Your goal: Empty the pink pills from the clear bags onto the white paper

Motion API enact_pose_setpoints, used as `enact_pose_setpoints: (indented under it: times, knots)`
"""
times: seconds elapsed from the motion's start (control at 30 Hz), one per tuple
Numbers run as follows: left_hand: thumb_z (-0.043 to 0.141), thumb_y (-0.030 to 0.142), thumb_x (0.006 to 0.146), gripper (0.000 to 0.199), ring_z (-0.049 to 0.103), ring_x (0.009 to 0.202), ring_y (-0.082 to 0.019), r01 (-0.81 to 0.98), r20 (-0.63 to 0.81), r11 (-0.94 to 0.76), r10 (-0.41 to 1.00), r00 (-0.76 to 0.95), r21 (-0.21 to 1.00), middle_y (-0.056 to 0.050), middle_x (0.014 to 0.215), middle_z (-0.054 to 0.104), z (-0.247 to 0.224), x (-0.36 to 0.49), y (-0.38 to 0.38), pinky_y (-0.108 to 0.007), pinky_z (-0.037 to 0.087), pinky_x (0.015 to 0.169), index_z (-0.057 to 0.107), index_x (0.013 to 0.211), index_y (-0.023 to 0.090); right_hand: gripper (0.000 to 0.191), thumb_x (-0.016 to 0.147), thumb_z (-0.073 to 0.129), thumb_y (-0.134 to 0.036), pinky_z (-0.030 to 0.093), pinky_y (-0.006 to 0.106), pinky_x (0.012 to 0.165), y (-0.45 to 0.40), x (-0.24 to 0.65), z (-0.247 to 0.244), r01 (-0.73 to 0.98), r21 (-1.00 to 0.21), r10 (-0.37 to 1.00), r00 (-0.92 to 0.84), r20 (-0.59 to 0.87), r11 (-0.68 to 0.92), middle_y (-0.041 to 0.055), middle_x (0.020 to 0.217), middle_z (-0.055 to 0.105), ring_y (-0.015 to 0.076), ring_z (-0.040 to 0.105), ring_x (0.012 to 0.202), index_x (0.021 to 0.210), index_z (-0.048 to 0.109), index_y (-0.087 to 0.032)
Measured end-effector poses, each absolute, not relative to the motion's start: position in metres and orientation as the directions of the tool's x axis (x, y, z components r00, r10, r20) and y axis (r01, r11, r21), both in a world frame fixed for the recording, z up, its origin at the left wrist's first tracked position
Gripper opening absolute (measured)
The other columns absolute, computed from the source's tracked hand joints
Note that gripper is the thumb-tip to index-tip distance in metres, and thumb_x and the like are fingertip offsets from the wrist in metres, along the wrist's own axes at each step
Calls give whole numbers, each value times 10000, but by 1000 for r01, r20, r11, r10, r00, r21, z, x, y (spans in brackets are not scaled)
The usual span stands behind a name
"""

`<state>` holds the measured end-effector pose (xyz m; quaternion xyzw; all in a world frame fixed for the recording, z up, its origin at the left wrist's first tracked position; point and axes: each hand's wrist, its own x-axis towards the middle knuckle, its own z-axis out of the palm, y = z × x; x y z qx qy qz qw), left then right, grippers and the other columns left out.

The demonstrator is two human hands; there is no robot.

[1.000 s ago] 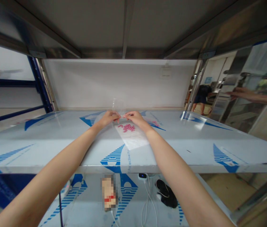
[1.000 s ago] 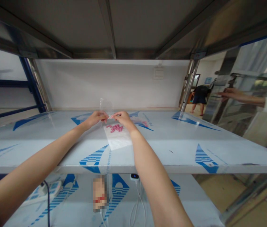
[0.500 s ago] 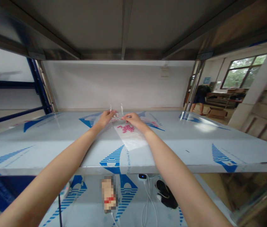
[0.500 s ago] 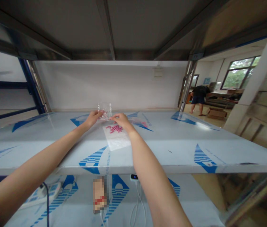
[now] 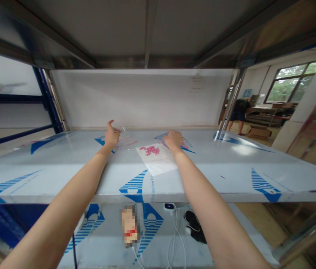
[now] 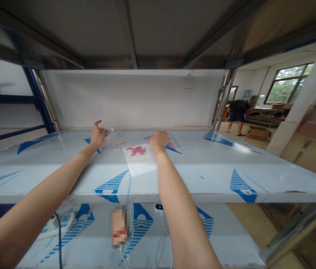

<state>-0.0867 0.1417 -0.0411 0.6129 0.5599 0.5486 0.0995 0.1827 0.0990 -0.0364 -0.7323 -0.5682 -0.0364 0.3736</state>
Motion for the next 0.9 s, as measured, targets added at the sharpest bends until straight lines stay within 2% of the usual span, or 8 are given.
enact_pose_setpoints:
  times: [0.07,0.17,0.3,0.37,0.5,0.7,0.8,0.9]
  knots:
    - [476,57,771,733,656,958,-242,643,544,-273,796,-267,715,-98,1023,716,-42,-89,141,-364,477,882,249,1462,146,338,899,515,-163,314,558,1022,97,186,-39,865,-481,825,374,423,-146,271,1288,574,391,465,1273,1171,671,-36]
    - [518,51,763,772,510,1263,-342,790,540,-128,794,-281,599,-202,1261,612,-44,-89,138,-468,416,1027,251,1486,92,434,924,506,-195,272,573,1050,96,187,-41,867,-459,862,373,342,-193,291,1294,568,392,490,1268,1302,577,6]
    - [545,29,725,593,250,1458,-365,947,613,-120,785,-93,298,-179,1540,336,-48,-90,139,-517,265,1168,561,1306,150,675,910,583,-228,358,519,988,94,188,-42,878,-430,878,363,312,-210,313,1255,585,377,570,1190,1482,340,35]
    - [507,55,763,445,275,1459,-332,943,567,-231,821,58,238,-137,1537,369,-50,-90,142,-494,235,1192,660,1164,173,540,905,580,-188,376,492,968,93,188,-41,896,-397,874,344,343,-196,290,1242,601,362,585,1169,1405,482,-8]
    - [496,313,863,311,503,1316,-292,849,339,-422,887,313,319,-141,1350,590,-53,-88,147,-405,332,1147,708,1041,172,291,938,492,-129,391,456,933,92,189,-37,900,-400,843,346,411,-174,262,1158,646,338,619,1093,1134,696,-58]
    - [429,415,905,438,459,1354,-271,846,325,-427,888,325,321,-151,1394,554,-57,-87,151,-420,302,1157,644,1196,167,285,943,507,-190,420,432,905,87,190,-28,802,-595,630,485,607,-44,212,1172,621,350,549,1152,1077,751,-130]
    - [421,384,942,394,369,1413,-295,860,339,-397,896,287,321,-139,1459,490,-59,-86,149,-538,253,1160,633,1218,201,318,941,503,-234,455,385,858,93,194,-27,641,-765,537,628,563,54,193,1170,621,306,603,1061,1136,740,-152]
    - [410,374,967,378,279,1453,-321,886,381,-385,883,274,256,-122,1547,367,-56,-81,142,-647,142,1152,616,1244,220,346,920,533,-289,488,344,777,106,197,-29,421,-890,602,670,435,175,151,977,690,271,660,919,1142,736,-119]
